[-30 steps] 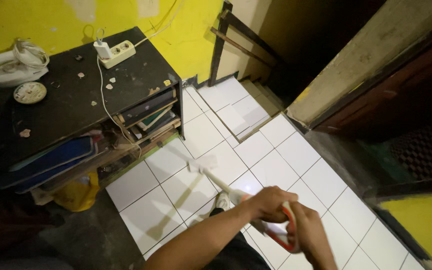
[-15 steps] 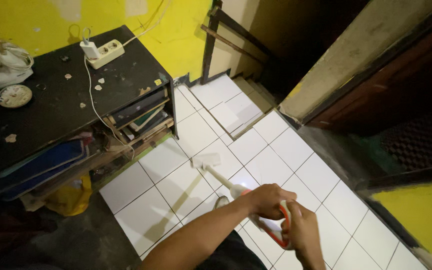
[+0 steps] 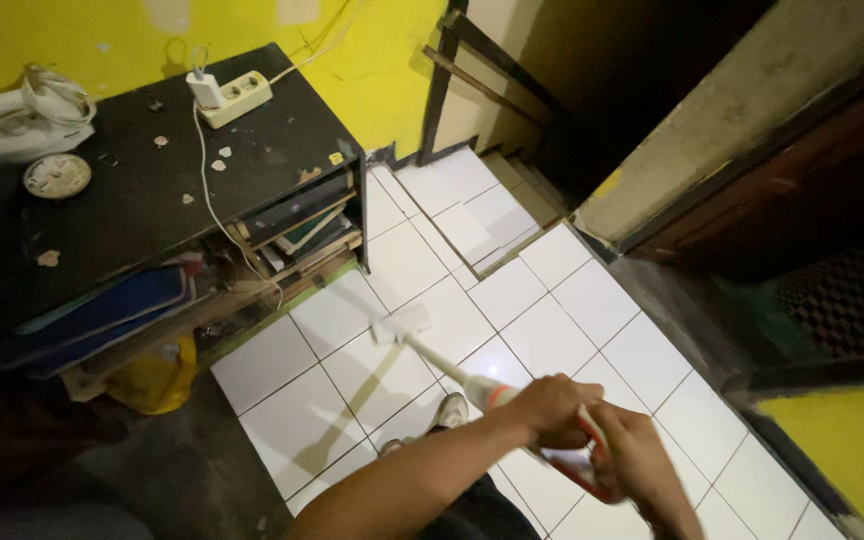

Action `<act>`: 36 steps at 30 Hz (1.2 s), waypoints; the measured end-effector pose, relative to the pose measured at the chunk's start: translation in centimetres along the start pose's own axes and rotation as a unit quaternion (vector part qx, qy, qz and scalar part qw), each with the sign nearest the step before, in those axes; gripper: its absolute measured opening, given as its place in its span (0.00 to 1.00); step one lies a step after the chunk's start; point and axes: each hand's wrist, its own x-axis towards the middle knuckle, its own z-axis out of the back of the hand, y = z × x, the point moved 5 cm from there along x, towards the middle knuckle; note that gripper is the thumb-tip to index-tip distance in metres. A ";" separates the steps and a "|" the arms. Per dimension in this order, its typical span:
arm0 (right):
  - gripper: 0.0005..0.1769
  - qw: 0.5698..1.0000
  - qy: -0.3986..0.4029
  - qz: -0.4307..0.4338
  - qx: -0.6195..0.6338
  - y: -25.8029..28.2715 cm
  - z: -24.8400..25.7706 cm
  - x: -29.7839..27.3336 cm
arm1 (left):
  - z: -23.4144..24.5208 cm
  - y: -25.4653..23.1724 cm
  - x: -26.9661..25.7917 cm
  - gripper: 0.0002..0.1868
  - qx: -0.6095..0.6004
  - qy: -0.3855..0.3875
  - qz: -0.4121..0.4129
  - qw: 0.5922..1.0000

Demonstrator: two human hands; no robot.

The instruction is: The person plugs a vacuum cleaner into a power strip, powers it on, and vacuums the tiled floor.

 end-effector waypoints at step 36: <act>0.24 0.990 0.108 0.006 -0.096 6.2 -6.6 -0.1 | 6.6 1.7 -4.6 0.17 0.056 -0.104 0.015 0.993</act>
